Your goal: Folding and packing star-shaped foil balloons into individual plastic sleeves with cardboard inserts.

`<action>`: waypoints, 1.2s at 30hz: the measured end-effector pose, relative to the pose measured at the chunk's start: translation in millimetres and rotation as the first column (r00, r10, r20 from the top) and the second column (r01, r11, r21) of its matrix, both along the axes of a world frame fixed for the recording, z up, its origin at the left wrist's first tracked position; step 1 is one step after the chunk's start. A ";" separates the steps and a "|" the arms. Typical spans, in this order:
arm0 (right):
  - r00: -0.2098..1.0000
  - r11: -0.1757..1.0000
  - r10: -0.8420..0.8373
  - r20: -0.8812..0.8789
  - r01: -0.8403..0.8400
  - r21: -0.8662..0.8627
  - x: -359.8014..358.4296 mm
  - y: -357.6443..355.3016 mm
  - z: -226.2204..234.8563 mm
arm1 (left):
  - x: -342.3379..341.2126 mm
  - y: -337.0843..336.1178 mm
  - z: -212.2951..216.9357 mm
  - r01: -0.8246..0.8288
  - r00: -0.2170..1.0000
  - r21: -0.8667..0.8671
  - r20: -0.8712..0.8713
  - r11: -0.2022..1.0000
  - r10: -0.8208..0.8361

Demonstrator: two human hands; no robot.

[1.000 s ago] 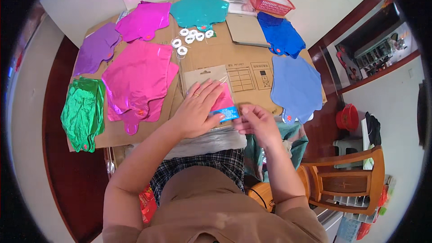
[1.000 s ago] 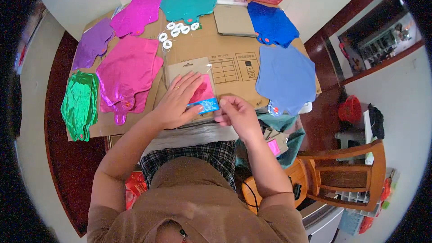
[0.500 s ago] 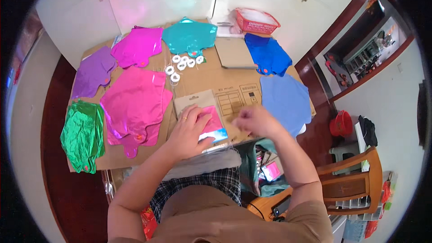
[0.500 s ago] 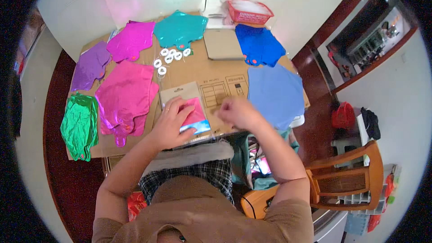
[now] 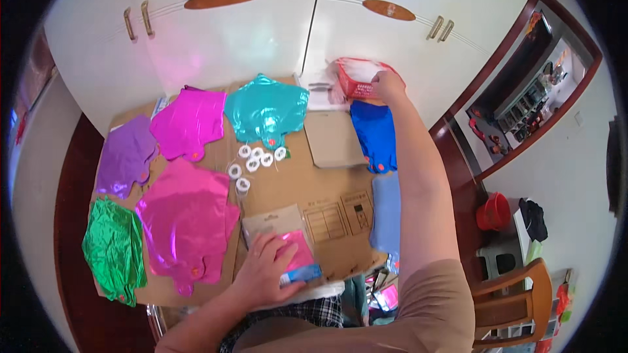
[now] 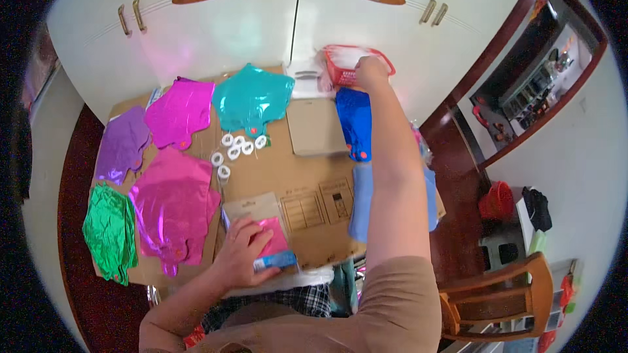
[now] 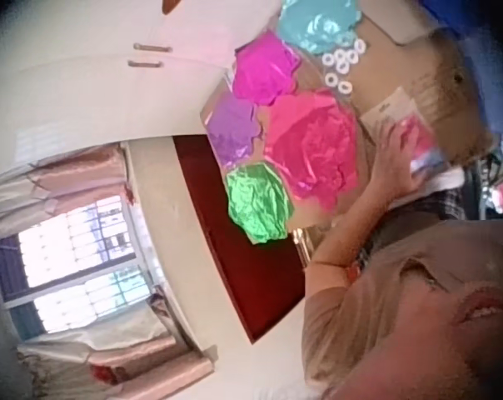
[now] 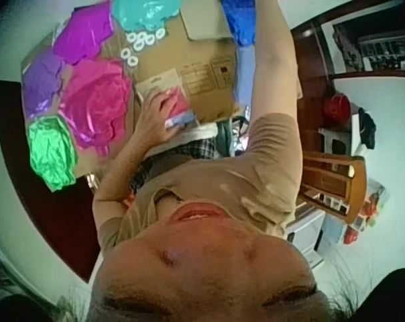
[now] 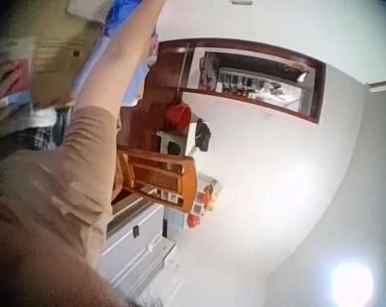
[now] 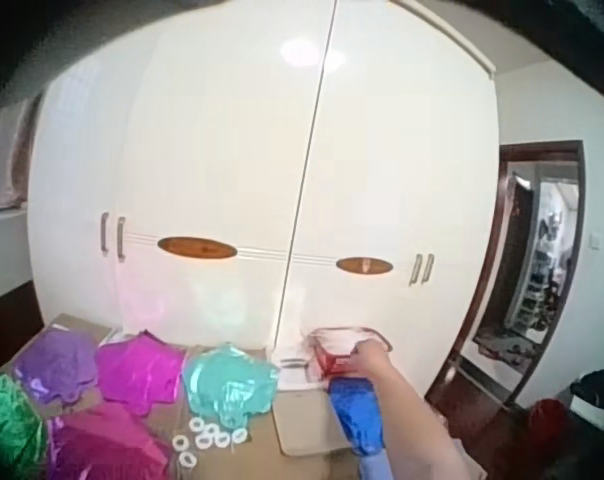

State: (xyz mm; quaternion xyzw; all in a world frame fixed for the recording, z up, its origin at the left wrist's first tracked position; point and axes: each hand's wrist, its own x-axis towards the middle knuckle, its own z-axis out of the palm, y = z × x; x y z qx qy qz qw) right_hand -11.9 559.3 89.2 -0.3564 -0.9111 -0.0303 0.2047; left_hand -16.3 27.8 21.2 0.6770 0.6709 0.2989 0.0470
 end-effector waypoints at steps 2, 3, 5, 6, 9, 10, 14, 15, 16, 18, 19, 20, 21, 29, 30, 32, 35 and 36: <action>0.993 0.999 -0.016 0.117 0.010 0.051 -21.7 11.4 4.8 | -0.2 -1.5 -4.1 -0.018 1.000 -0.034 -0.005 0.999 0.018; 0.984 0.997 -0.037 0.176 0.023 0.079 -25.6 19.9 5.8 | -0.3 -0.5 -4.6 -0.013 1.000 -0.036 -0.001 0.999 0.013; 0.974 0.993 -0.078 0.212 0.056 0.105 -28.7 49.0 -1.5 | -1.2 2.6 -4.3 0.002 1.000 -0.038 0.008 0.999 -0.002; 0.953 0.988 -0.015 0.304 -0.033 0.152 -32.4 49.6 -1.2 | -1.2 0.7 -6.3 -0.009 1.000 -0.049 -0.001 0.999 0.009; 0.910 0.982 0.055 0.410 -0.124 0.144 -43.3 44.6 -0.7 | -1.9 -0.3 -7.8 -0.025 1.000 -0.047 0.009 0.999 0.025; 0.906 0.986 0.060 0.419 -0.120 0.120 -44.2 41.7 -2.0 | -2.8 0.5 -7.1 -0.026 1.000 -0.063 0.003 0.998 0.026; 0.936 0.990 0.061 0.346 -0.102 0.102 -40.1 46.4 -0.8 | -4.0 1.4 -8.5 -0.023 1.000 -0.095 0.006 0.995 0.024; 0.950 0.989 0.085 0.300 -0.117 0.091 -39.8 38.7 7.4 | -4.1 1.0 -8.4 -0.030 0.999 -0.094 0.008 0.995 0.031; 0.961 0.988 0.105 0.254 -0.129 0.080 -38.5 33.6 13.8 | -4.1 1.2 -8.3 -0.033 0.999 -0.093 0.009 0.995 0.034; 0.989 0.990 0.139 0.044 -0.140 0.024 -36.4 31.6 20.1 | -3.8 1.4 -8.6 -0.038 0.999 -0.091 0.014 0.995 0.039; 0.987 0.989 0.149 -0.061 -0.150 -0.003 -35.1 31.3 22.5 | -3.9 1.7 -8.8 -0.038 0.999 -0.089 0.015 0.995 0.040; 0.987 0.989 0.146 -0.063 -0.146 -0.007 -34.8 31.4 25.5 | -4.4 1.9 -8.7 -0.040 0.999 -0.088 0.016 0.995 0.041; 0.988 0.990 0.139 -0.064 -0.140 -0.010 -32.7 33.0 30.2 | -4.2 2.6 -8.3 -0.038 0.999 -0.085 0.018 0.996 0.040; 0.961 0.989 0.071 0.268 -0.102 0.103 -30.9 57.3 16.3 | -6.2 3.4 -10.6 -0.027 0.999 -0.064 0.023 0.998 0.029; 0.945 0.996 0.042 0.325 -0.066 0.063 -32.7 56.0 17.8 | -5.7 3.1 -11.3 -0.022 0.999 -0.069 0.029 0.997 0.024; 0.898 0.999 0.021 0.440 -0.035 0.023 -41.8 58.9 14.9 | -5.9 3.0 -11.5 -0.028 0.999 -0.086 0.023 0.996 0.030; 0.843 0.998 0.027 0.538 -0.051 0.031 -49.2 67.7 11.1 | -6.2 3.4 -8.7 -0.026 0.999 -0.101 0.017 0.995 0.028; 0.850 0.997 0.037 0.525 -0.069 0.042 -52.9 62.6 10.4 | -6.1 2.8 -7.8 -0.032 0.999 -0.104 0.015 0.994 0.033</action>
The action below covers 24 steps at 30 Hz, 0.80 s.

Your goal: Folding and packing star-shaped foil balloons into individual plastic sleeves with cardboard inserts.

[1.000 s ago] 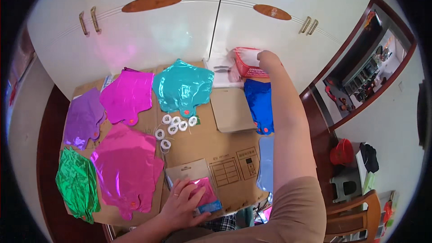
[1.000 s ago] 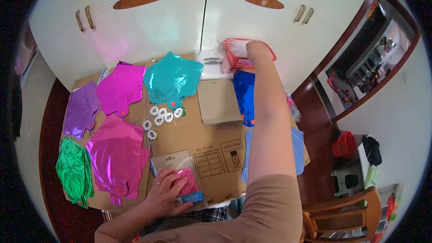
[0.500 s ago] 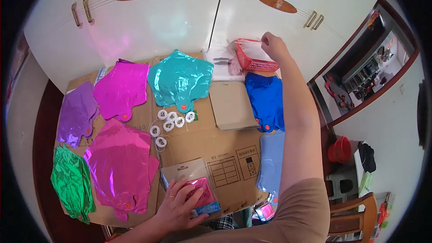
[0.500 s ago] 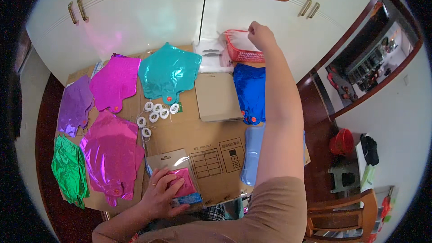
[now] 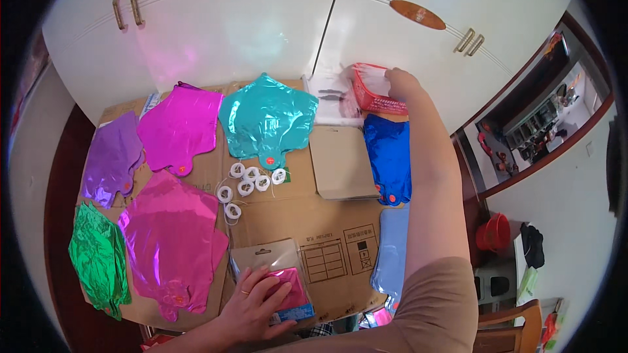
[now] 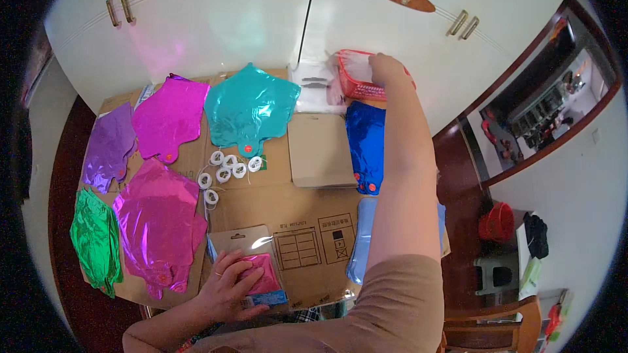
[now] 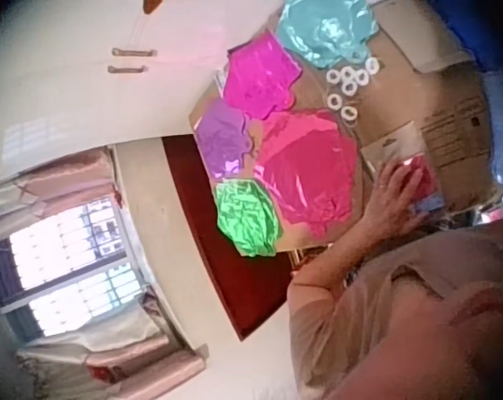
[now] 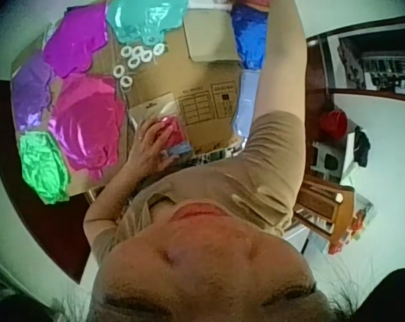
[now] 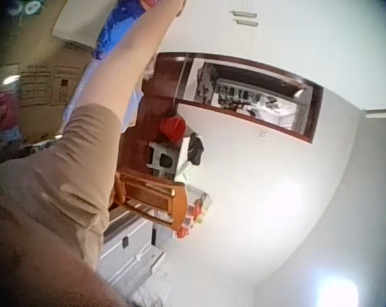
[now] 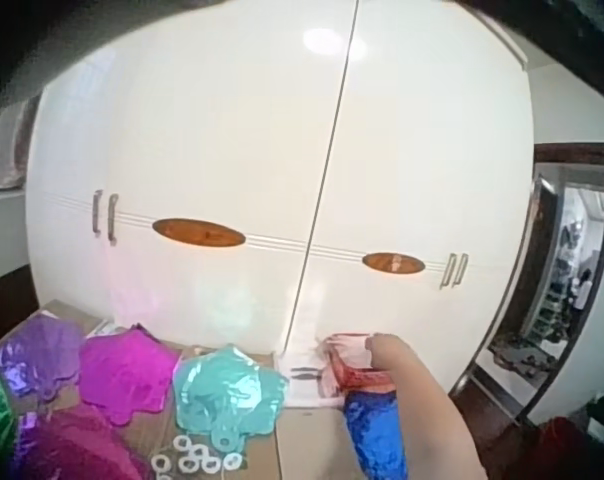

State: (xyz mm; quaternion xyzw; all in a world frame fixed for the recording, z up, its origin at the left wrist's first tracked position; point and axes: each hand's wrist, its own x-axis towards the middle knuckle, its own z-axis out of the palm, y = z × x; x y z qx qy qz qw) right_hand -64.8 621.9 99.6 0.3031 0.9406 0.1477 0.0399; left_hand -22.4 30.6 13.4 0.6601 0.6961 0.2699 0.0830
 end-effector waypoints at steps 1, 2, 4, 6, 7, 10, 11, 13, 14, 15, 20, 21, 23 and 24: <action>1.000 1.000 0.018 -0.015 -0.018 0.011 -1.9 -3.8 -0.9 | 0.2 -0.1 -0.1 -0.002 1.000 -0.001 0.001 1.000 0.002; 0.997 0.998 0.051 -0.055 -0.049 0.036 -1.3 -2.7 -4.9 | 0.4 -0.4 -0.2 -0.003 1.000 -0.002 0.001 1.000 0.003; 0.984 0.990 0.116 -0.133 -0.105 0.090 3.1 -1.8 -11.0 | 1.2 -0.9 0.0 -0.004 1.000 -0.005 0.002 1.000 0.004; 0.969 0.975 0.181 -0.168 -0.154 0.158 4.3 -6.0 -6.6 | 1.4 -1.1 -0.4 -0.012 1.000 -0.014 0.006 1.000 0.012; 0.959 0.965 0.216 -0.183 -0.181 0.191 4.1 -12.1 -1.9 | 1.3 -1.2 -1.1 -0.013 1.000 -0.005 0.002 1.000 0.013; 0.908 0.916 0.345 -0.236 -0.271 0.297 4.8 -14.8 13.3 | -0.2 1.3 -4.2 0.005 1.000 0.027 0.012 1.000 -0.006; 0.862 0.896 0.414 -0.294 -0.327 0.302 1.2 -25.8 17.4 | 0.6 0.2 -3.1 0.001 1.000 0.033 0.018 0.999 -0.002; 0.744 0.840 0.537 -0.398 -0.427 0.335 -7.5 -54.5 39.5 | 1.3 -0.9 -3.4 -0.004 1.000 0.061 0.029 0.998 0.002; 0.735 0.856 0.516 -0.440 -0.441 0.268 -10.9 -78.4 51.6 | 0.9 -2.1 -5.9 -0.004 1.000 0.070 0.016 0.998 0.003; 0.727 0.869 0.490 -0.481 -0.453 0.201 -11.7 -109.2 62.4 | 1.1 -3.1 -4.7 -0.009 1.000 0.066 0.020 0.998 0.008; 0.901 0.768 0.321 -0.291 -0.427 -0.476 -12.5 -213.7 52.9 | 3.7 -5.6 -4.4 -0.028 0.999 0.091 0.032 0.995 0.025; 0.975 0.690 0.135 -0.174 -0.219 -0.689 -16.9 -246.8 52.9 | 4.5 -6.9 -2.8 -0.041 0.999 0.093 0.028 0.995 0.039; 0.995 0.708 0.087 0.040 -0.034 -0.705 -31.2 -266.1 27.3 | 3.4 -7.1 -3.7 -0.020 0.999 0.128 0.038 0.992 0.015; 0.934 0.700 0.357 0.023 -0.251 -0.669 -37.4 -250.8 -1.4 | 3.6 -6.8 -2.8 -0.010 1.000 0.134 0.030 0.991 0.006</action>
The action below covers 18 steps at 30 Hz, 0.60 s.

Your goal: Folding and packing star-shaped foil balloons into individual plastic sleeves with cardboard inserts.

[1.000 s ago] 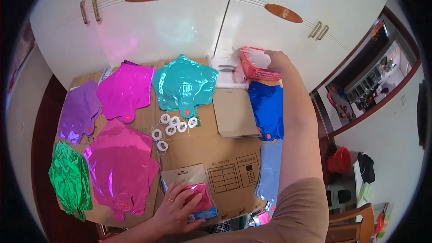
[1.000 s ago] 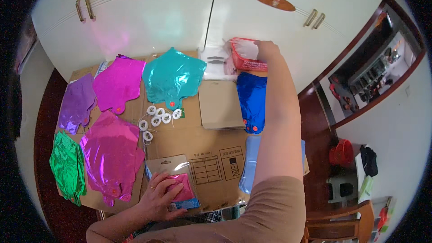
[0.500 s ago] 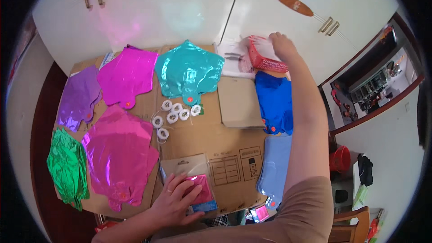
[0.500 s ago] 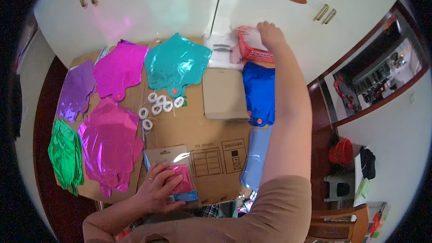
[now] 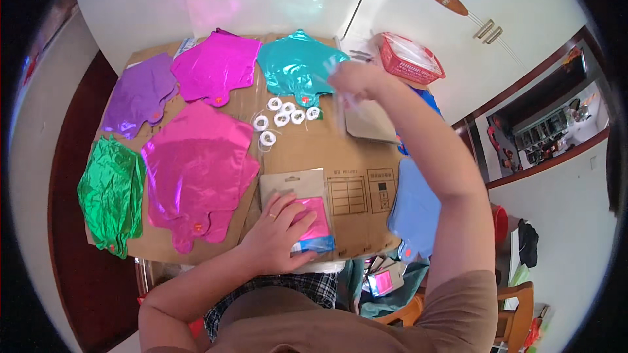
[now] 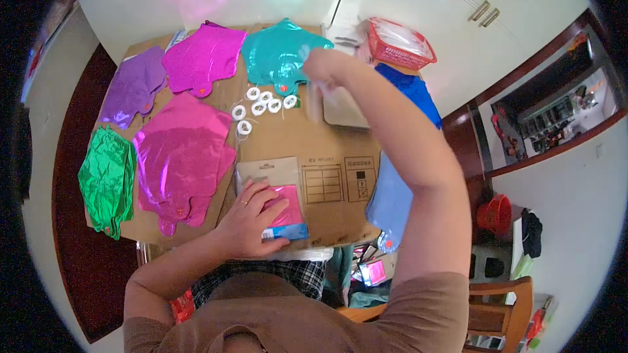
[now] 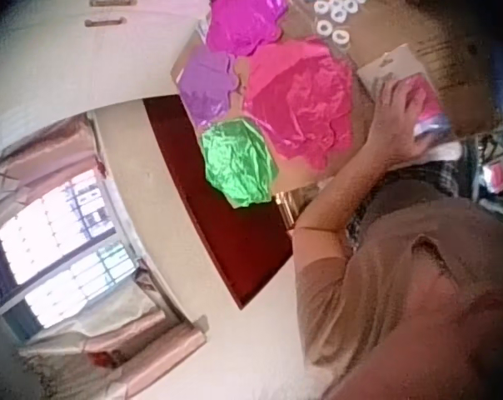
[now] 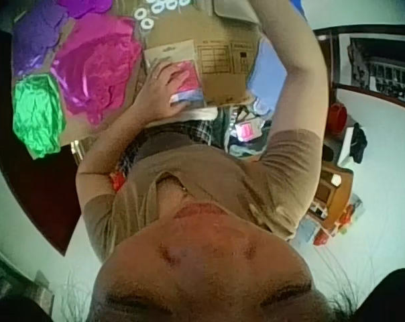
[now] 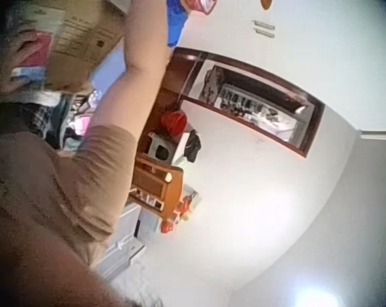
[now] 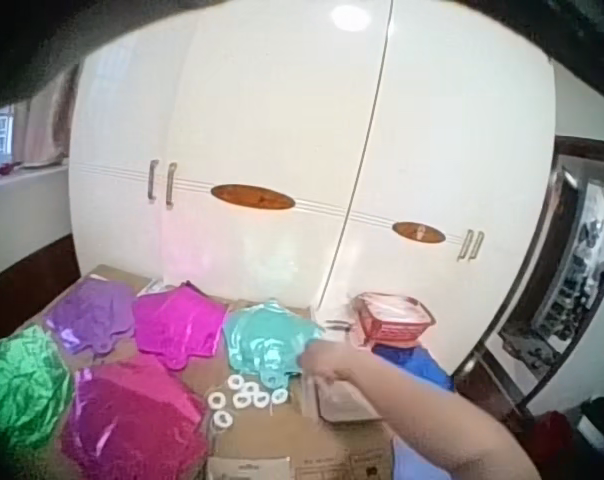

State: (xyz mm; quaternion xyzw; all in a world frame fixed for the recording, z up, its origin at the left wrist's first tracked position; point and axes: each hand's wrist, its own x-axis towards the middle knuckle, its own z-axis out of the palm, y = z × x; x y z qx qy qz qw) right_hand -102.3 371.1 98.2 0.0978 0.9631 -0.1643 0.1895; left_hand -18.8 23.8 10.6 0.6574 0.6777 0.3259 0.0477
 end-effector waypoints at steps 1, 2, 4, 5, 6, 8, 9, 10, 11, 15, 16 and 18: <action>0.997 0.998 0.050 0.051 -0.052 0.042 -6.9 15.2 -30.7 | -0.3 1.2 0.3 0.014 1.000 0.008 -0.009 1.000 -0.014; 0.990 0.991 0.100 0.101 -0.108 0.077 -13.3 30.4 -61.2 | -0.3 1.8 -0.4 0.030 1.000 0.020 0.000 0.999 -0.030; 0.965 0.977 -0.167 0.204 0.133 0.169 -25.1 26.5 -93.2 | -0.2 0.2 -3.8 0.026 1.000 0.039 -0.006 0.999 -0.025; 0.947 0.951 -0.263 0.183 0.222 0.217 -26.7 20.7 -98.3 | -0.1 -1.2 -4.7 0.021 1.000 0.046 -0.008 0.999 -0.020; 0.961 0.934 -0.275 0.044 0.256 0.249 -20.1 7.9 -95.7 | -0.1 -4.7 -4.9 0.001 1.000 0.038 -0.008 0.999 -0.001; 0.924 0.896 -0.371 -0.097 0.383 0.224 -10.6 -8.3 -83.5 | 0.5 -6.7 -3.2 -0.002 1.000 0.038 -0.011 0.999 0.002; 0.888 0.872 -0.451 -0.090 0.460 0.168 -7.7 -14.6 -78.0 | 1.0 -6.8 -3.0 0.000 1.000 0.044 -0.012 0.999 0.001; 0.846 0.838 -0.528 -0.078 0.533 0.112 -4.9 -19.7 -71.8 | 1.5 -6.8 -2.9 0.001 1.000 0.049 -0.013 0.999 -0.001; 0.852 0.852 -0.511 -0.112 0.519 0.064 -2.0 -23.1 -64.2 | 1.3 -7.1 -2.7 0.003 1.000 0.054 -0.014 0.999 -0.002; 0.901 0.892 -0.398 -0.174 0.424 0.156 21.4 -47.0 -11.9 | 1.6 -8.0 -3.0 0.004 1.000 0.053 -0.026 0.999 -0.002; 0.920 0.889 -0.355 -0.167 0.387 0.245 28.0 -49.7 -4.4 | 1.5 -7.8 -3.5 0.003 1.000 0.053 -0.028 0.999 -0.001; 0.951 0.879 -0.191 -0.242 0.276 0.389 44.8 -43.6 -12.5 | 2.3 -7.7 -4.6 0.001 1.000 0.054 -0.026 0.999 0.001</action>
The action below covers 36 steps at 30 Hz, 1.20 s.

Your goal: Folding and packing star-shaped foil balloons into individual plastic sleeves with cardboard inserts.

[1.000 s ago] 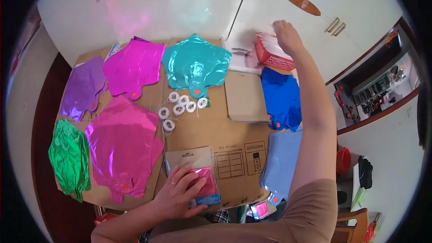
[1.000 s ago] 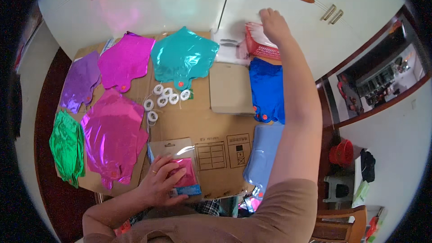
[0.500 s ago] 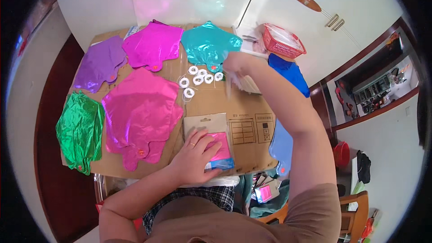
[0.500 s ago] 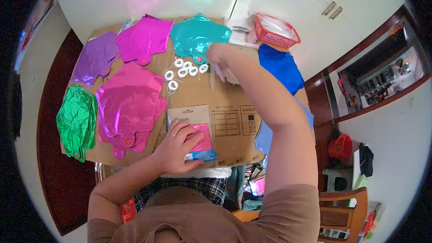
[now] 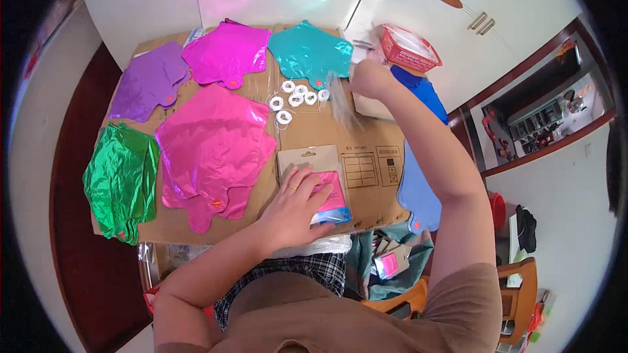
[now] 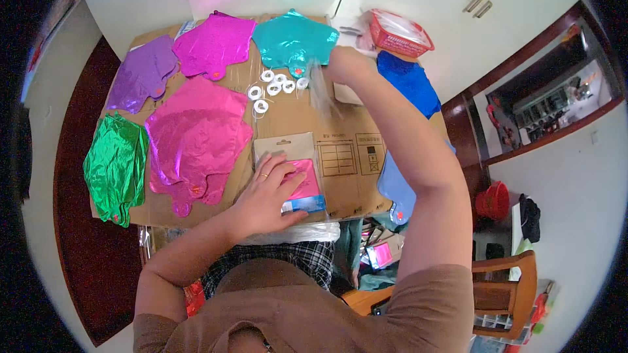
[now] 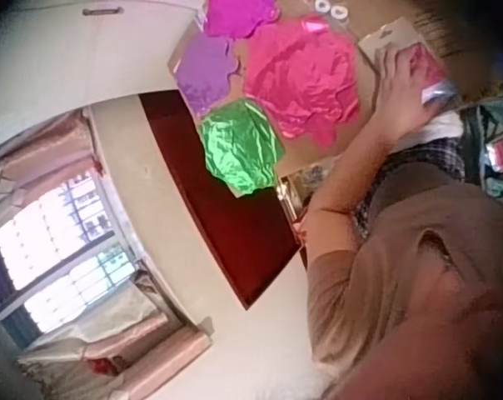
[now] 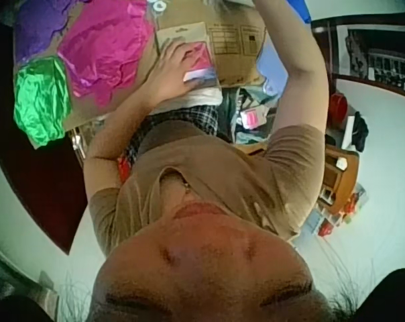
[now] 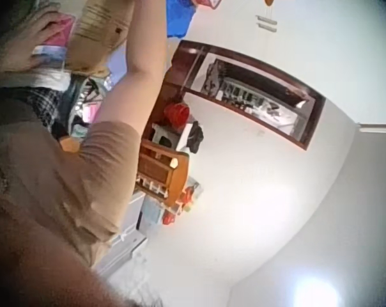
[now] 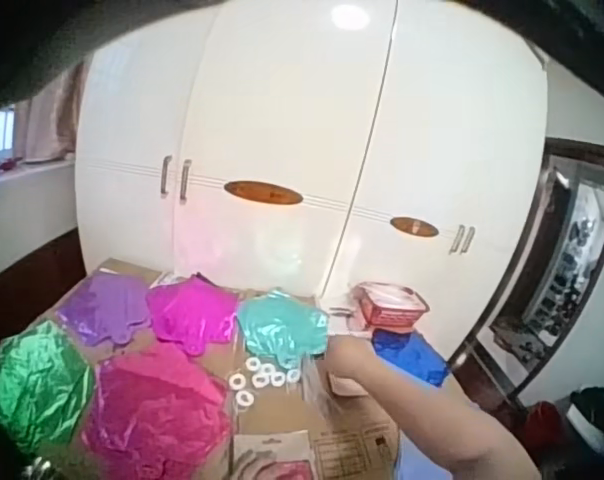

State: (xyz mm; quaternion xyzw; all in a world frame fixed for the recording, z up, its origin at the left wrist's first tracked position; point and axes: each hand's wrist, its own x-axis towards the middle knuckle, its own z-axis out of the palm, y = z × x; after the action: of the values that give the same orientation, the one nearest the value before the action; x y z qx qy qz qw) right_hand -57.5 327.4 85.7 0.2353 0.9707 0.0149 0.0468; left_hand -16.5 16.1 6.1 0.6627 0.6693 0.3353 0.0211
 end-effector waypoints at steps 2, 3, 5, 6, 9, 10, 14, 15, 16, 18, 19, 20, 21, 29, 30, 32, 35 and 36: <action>0.998 0.997 0.060 0.008 -0.061 0.041 16.2 0.7 -9.4 | 1.0 0.5 -0.5 -0.001 1.000 0.000 0.007 1.000 0.001; 0.998 0.998 0.061 0.027 -0.061 -0.011 26.5 -10.6 -11.1 | 1.2 -0.7 -0.7 -0.008 1.000 -0.006 0.002 1.000 0.008; 0.998 0.995 -0.010 0.055 0.015 -0.103 38.9 -21.2 -14.5 | 1.1 -1.1 0.3 -0.010 1.000 -0.012 -0.009 1.000 0.010; 0.995 0.985 -0.078 0.068 0.087 -0.146 42.5 -24.1 -18.8 | 1.7 -1.3 0.2 -0.012 1.000 -0.008 -0.010 1.000 0.011; 0.987 0.977 -0.161 -0.025 0.156 -0.147 53.0 -23.4 -32.5 | 3.2 -1.0 -1.2 -0.018 1.000 0.000 -0.012 1.000 0.018; 0.983 0.980 -0.167 -0.080 0.156 -0.127 57.0 -23.3 -37.2 | 3.5 -0.7 -1.7 -0.021 1.000 0.001 -0.014 1.000 0.021; 0.933 0.995 -0.086 -0.348 0.100 0.023 73.4 -32.8 -43.9 | 3.9 -1.4 -2.8 -0.029 1.000 0.028 -0.010 0.999 0.030; 0.937 0.992 -0.112 -0.331 0.125 0.017 81.2 -41.1 -36.9 | 4.0 -1.3 -2.8 -0.031 0.999 0.033 -0.016 0.999 0.032; 0.940 0.989 -0.138 -0.313 0.149 0.012 87.4 -47.0 -33.7 | 4.2 -1.2 -2.9 -0.033 0.999 0.038 -0.023 0.999 0.034; 0.941 0.979 -0.195 -0.278 0.205 0.009 96.0 -51.3 -40.9 | 5.4 -1.0 -2.4 -0.033 0.999 0.051 -0.039 0.998 0.035; 0.939 0.972 -0.225 -0.261 0.235 0.008 99.5 -52.3 -45.9 | 6.2 -0.7 -1.8 -0.029 0.998 0.058 -0.047 0.998 0.032; 0.932 0.971 -0.214 -0.291 0.235 0.040 99.8 -52.6 -54.3 | 6.9 0.1 -1.0 -0.025 0.998 0.065 -0.055 0.998 0.029; 0.927 0.970 -0.203 -0.316 0.235 0.065 97.6 -57.0 -64.7 | 7.7 -0.8 -1.0 -0.015 0.997 0.073 -0.077 0.997 0.021; 0.781 0.938 -0.290 -0.553 0.118 -0.325 164.0 -94.1 -39.1 | 14.6 -3.7 -5.6 0.077 0.974 0.122 -0.223 0.989 -0.048; 0.780 0.884 -0.354 -0.516 0.099 -0.457 184.7 -111.5 -24.0 | 16.1 -4.2 -7.4 0.074 0.968 0.125 -0.246 0.989 -0.041; 0.795 0.737 -0.423 -0.435 0.023 -0.675 233.8 -140.2 -20.9 | 17.7 -4.3 -9.6 0.083 0.954 0.149 -0.296 0.985 -0.036; 0.871 0.661 -0.349 -0.345 -0.032 -0.750 292.3 -172.8 -28.6 | 21.6 -5.1 -14.8 0.098 0.935 0.210 -0.353 0.973 -0.018; 0.855 0.675 -0.346 -0.386 -0.058 -0.735 304.9 -183.2 -33.0 | 23.0 -4.4 -13.4 0.105 0.929 0.225 -0.371 0.969 -0.014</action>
State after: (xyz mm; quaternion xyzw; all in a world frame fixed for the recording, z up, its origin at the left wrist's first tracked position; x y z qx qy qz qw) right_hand 247.4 144.2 52.7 0.2717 0.8514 -0.4339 -0.1137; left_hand 6.5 11.6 -7.4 0.7313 0.5952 0.2838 -0.1745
